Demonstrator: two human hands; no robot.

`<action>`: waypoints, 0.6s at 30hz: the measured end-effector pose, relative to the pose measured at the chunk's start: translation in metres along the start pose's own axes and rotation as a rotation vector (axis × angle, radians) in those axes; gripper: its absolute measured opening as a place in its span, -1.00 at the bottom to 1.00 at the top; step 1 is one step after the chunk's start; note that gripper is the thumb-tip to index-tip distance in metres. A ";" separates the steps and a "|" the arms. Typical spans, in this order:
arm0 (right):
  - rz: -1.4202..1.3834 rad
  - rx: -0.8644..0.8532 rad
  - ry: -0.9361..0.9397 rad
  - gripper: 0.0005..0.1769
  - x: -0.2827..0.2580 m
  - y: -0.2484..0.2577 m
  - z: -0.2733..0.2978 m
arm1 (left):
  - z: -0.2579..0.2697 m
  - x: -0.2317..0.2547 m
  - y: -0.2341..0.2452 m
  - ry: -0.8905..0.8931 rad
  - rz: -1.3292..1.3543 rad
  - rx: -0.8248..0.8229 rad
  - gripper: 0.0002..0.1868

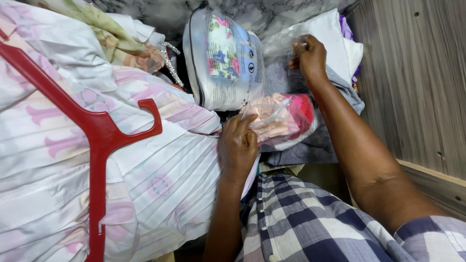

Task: The person organizes clothing by packing small garments into a plastic bag, then unfolding, folding, and arranging shirts and other fabrics by hand.

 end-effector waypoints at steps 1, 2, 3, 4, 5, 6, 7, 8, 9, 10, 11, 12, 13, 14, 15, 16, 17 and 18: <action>0.055 0.061 0.065 -0.80 -0.002 0.007 0.007 | 0.000 0.000 0.001 0.040 0.020 -0.012 -0.64; 0.110 0.122 0.130 -0.68 -0.005 0.015 0.016 | 0.000 0.001 0.003 0.079 0.040 -0.024 -0.63; 0.109 0.119 0.126 -0.68 -0.009 0.020 0.026 | -0.001 0.002 0.004 0.081 0.036 -0.025 -0.63; 0.074 0.121 0.240 -0.70 -0.020 0.031 0.039 | -0.001 0.003 0.005 0.106 0.070 -0.007 -0.62; 0.039 0.121 0.354 -0.69 -0.031 0.043 0.053 | -0.002 0.003 0.005 0.132 0.105 0.011 -0.62; -0.081 -0.052 0.308 -0.68 -0.041 0.055 0.069 | -0.002 0.003 0.006 0.135 0.102 0.008 -0.62; -0.202 -0.226 0.263 -0.66 -0.051 0.064 0.085 | -0.004 0.005 0.006 0.088 0.116 0.032 -0.62; -0.203 -0.228 0.263 -0.66 -0.058 0.064 0.097 | -0.005 0.007 0.007 0.042 0.130 0.056 -0.63; -0.165 -0.270 0.234 -0.69 -0.062 0.063 0.109 | -0.005 0.007 0.007 0.041 0.133 0.053 -0.63; -0.128 -0.312 0.205 -0.70 -0.064 0.062 0.120 | -0.005 0.009 0.008 0.017 0.139 0.069 -0.64; -0.092 -0.351 0.183 -0.72 -0.068 0.061 0.127 | -0.006 0.010 0.009 -0.013 0.150 0.089 -0.64; -0.056 -0.390 0.162 -0.73 -0.071 0.061 0.133 | -0.006 0.012 0.010 -0.020 0.157 0.090 -0.64; -0.022 -0.428 0.140 -0.74 -0.074 0.061 0.139 | -0.006 0.013 0.012 -0.009 0.139 0.078 -0.65; -0.022 -0.419 0.147 -0.74 -0.080 0.064 0.142 | -0.005 0.013 0.013 0.002 0.122 0.067 -0.65; -0.111 -0.369 0.173 -0.81 -0.086 0.067 0.146 | -0.005 0.015 0.014 -0.005 0.127 0.066 -0.65; -0.199 -0.318 0.199 -0.88 -0.094 0.071 0.150 | -0.004 0.016 0.015 -0.033 0.140 0.070 -0.65; -0.202 -0.310 0.203 -0.88 -0.099 0.074 0.155 | -0.002 0.018 0.016 -0.062 0.152 0.072 -0.64; -0.228 -0.327 0.228 -0.89 -0.107 0.077 0.161 | 0.000 0.018 0.016 -0.070 0.156 0.069 -0.64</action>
Point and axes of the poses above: each hand's wrist, its own z-axis away from the middle knuckle, its own y-axis out of the back of the hand, x = y × z, the point moved 3 cm from there along -z, towards the middle knuckle, and after that the axes turned 14 degrees about x, right-handed, at the moved point
